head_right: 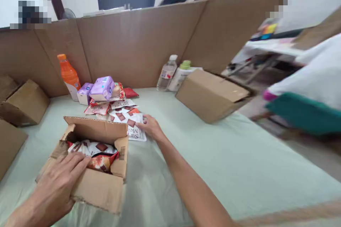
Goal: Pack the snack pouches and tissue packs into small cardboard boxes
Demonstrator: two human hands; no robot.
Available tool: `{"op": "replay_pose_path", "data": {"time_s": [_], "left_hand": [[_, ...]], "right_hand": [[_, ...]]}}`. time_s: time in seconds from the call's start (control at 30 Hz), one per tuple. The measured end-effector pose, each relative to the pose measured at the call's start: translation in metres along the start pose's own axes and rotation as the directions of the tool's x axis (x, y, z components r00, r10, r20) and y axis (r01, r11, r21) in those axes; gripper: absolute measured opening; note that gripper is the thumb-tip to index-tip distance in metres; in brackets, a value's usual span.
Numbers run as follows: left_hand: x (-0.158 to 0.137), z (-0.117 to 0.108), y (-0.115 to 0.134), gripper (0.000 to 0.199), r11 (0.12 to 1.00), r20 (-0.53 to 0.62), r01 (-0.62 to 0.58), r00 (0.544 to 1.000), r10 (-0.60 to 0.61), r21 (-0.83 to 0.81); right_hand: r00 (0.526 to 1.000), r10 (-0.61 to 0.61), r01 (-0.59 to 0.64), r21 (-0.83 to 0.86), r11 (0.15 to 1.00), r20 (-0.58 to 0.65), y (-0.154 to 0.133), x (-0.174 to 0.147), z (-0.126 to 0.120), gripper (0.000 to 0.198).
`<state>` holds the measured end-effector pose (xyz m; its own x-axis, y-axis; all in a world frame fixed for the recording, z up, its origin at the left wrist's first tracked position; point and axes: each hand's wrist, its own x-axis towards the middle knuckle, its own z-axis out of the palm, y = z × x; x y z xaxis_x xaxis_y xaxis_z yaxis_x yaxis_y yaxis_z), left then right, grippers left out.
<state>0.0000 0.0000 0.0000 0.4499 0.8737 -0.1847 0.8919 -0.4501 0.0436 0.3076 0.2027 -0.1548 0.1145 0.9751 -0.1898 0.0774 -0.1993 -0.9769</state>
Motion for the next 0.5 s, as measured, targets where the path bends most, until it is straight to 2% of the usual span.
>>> {"op": "replay_pose_path", "data": {"time_s": [0.17,0.3,0.4,0.5], "left_hand": [[-0.005,0.001,0.000,0.074,1.000,-0.006,0.005,1.000,-0.005,-0.004],[-0.005,0.001,0.001,0.072,1.000,-0.027,-0.005,1.000,0.005,-0.012],[-0.004,0.001,0.001,0.071,0.999,-0.047,-0.014,0.999,0.013,-0.029],[-0.005,0.002,0.001,0.065,0.998,-0.058,-0.029,0.998,0.026,-0.049]], "right_hand": [[0.999,0.028,-0.033,0.106,0.994,0.046,-0.002,-0.014,0.002,0.047],[0.996,0.065,-0.074,0.171,0.983,0.057,-0.007,-0.030,0.000,0.037],[0.997,0.071,-0.075,0.177,0.981,0.028,-0.011,-0.046,-0.006,0.033],[0.998,0.041,-0.033,0.156,0.987,-0.053,-0.020,-0.066,-0.017,0.033]]}}
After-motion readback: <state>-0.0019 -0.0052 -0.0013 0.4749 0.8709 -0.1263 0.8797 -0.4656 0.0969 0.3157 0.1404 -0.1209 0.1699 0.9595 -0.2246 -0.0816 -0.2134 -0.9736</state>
